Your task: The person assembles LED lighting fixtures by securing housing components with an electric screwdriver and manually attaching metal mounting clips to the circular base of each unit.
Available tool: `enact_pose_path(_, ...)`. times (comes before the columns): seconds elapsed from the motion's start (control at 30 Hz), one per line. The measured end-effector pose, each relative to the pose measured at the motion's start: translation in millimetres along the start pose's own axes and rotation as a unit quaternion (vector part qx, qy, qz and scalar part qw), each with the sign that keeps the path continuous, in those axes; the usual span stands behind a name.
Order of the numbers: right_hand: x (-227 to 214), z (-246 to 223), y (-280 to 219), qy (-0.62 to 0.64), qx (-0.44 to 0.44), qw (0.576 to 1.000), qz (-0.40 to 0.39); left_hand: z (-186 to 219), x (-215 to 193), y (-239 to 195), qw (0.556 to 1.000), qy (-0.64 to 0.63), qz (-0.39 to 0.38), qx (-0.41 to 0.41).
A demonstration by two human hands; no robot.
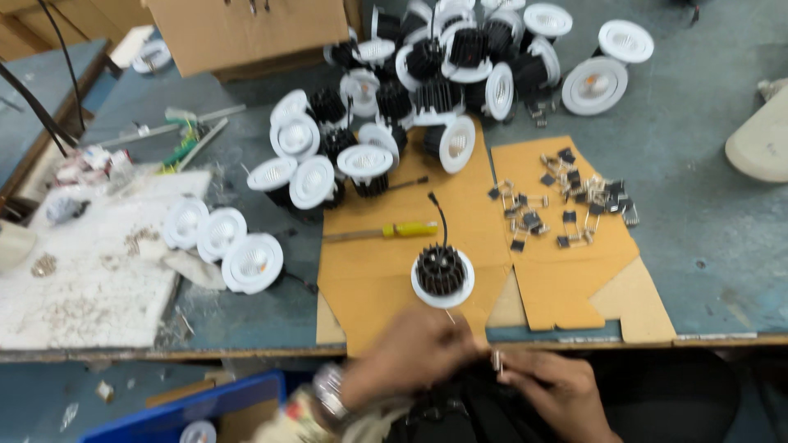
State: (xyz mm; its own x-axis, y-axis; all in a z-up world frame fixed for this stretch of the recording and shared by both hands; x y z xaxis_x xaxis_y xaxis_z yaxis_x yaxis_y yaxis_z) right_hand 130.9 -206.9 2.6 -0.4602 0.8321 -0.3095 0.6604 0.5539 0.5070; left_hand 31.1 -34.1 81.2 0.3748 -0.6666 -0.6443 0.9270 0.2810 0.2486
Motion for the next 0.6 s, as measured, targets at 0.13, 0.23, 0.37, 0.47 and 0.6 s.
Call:
enact_pose_path(0.13,0.7,15.0,-9.0,0.017,0.090,0.995,-0.027,24.0,-75.6,25.4,0.967,0.177,0.064,0.171)
enact_pose_path(0.23,7.3,27.3,-17.6,0.091,0.176,0.980,-0.017,24.2,-63.3,50.7,0.919,0.300,-0.036,0.252)
enact_pose_path(0.37,21.9,43.1,-28.8,0.240,0.251,0.938,-0.001,3.5,-26.3,75.4,0.926,0.286,-0.107,0.223)
enact_pose_path(0.47,24.0,54.5,-34.3,0.277,0.274,0.921,0.005,-22.4,-1.7,82.1,0.920,0.308,-0.180,0.163)
enact_pose_path(0.6,22.6,77.3,-45.5,0.380,0.336,0.861,0.026,-15.7,24.1,70.1,0.927,0.267,-0.204,0.166)
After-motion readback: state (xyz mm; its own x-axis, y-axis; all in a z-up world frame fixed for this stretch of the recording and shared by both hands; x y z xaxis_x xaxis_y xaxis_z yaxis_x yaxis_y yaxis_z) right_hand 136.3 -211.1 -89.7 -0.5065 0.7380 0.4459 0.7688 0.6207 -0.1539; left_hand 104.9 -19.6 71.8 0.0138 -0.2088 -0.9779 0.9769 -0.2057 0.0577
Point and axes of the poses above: each hand's wrist, its own y-axis towards the middle knuckle, its own x-axis out of the palm, z = x × y, the point moved 7 cm from there along y, towards the middle knuckle, and after that the axes turned 11 degrees about z, right-handed, at the moved point
